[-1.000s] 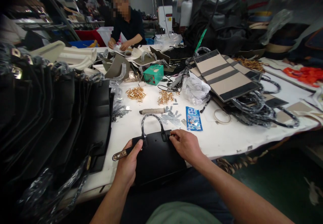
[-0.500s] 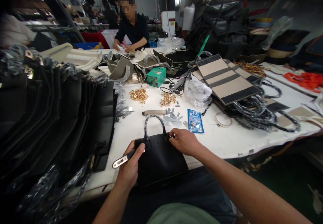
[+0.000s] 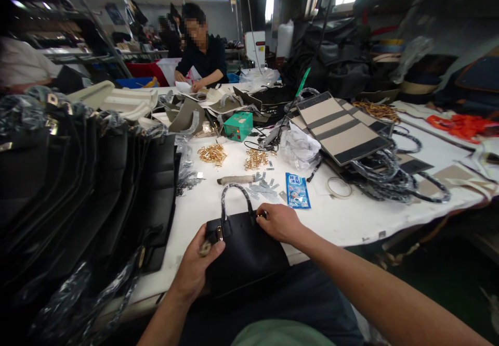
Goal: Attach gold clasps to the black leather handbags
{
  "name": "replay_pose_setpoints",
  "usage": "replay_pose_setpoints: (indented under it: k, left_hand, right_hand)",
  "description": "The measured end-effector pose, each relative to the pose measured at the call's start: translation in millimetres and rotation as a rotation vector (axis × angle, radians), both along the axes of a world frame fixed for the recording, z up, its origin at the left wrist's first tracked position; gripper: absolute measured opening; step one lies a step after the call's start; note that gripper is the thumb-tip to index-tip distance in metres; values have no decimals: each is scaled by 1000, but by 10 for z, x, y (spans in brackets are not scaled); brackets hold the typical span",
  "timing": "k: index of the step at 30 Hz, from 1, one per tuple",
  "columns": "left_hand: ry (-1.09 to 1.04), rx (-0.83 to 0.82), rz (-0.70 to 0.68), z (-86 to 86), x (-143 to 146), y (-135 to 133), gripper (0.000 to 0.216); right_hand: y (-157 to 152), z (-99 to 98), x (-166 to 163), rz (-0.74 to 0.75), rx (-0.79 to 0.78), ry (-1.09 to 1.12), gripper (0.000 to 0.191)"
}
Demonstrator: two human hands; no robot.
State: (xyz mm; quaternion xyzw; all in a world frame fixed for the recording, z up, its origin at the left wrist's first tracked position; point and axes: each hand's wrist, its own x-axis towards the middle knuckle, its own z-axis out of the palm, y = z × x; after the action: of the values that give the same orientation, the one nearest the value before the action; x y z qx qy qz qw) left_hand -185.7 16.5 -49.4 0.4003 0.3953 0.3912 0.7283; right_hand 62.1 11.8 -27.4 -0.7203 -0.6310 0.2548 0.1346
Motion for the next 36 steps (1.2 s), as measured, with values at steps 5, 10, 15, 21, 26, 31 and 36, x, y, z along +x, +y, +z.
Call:
replay_pose_setpoints:
  k: [5, 10, 15, 21, 26, 31, 36]
  left_hand:
    - [-377, -332, -199, 167, -61, 198, 70]
    - [-196, -543, -441, 191, 222, 549, 69]
    - [129, -475, -752, 159, 485, 856, 50]
    - [217, -360, -879, 139, 561, 939, 33]
    - [205, -313, -835, 81, 509, 844, 34]
    - [195, -319, -803, 84, 509, 792, 33]
    - [166, -297, -812, 114, 523, 786, 26]
  right_hand:
    - [-127, -88, 55, -19, 58, 119, 20]
    - [-195, -139, 61, -49, 95, 199, 22]
    - [-220, -107, 76, -61, 93, 275, 22]
    - [-297, -69, 174, -22, 69, 444, 15]
    - [-373, -148, 168, -57, 92, 549, 14]
    - [-395, -157, 156, -16, 125, 515, 14]
    - [-389, -57, 137, 83, 165, 269, 15]
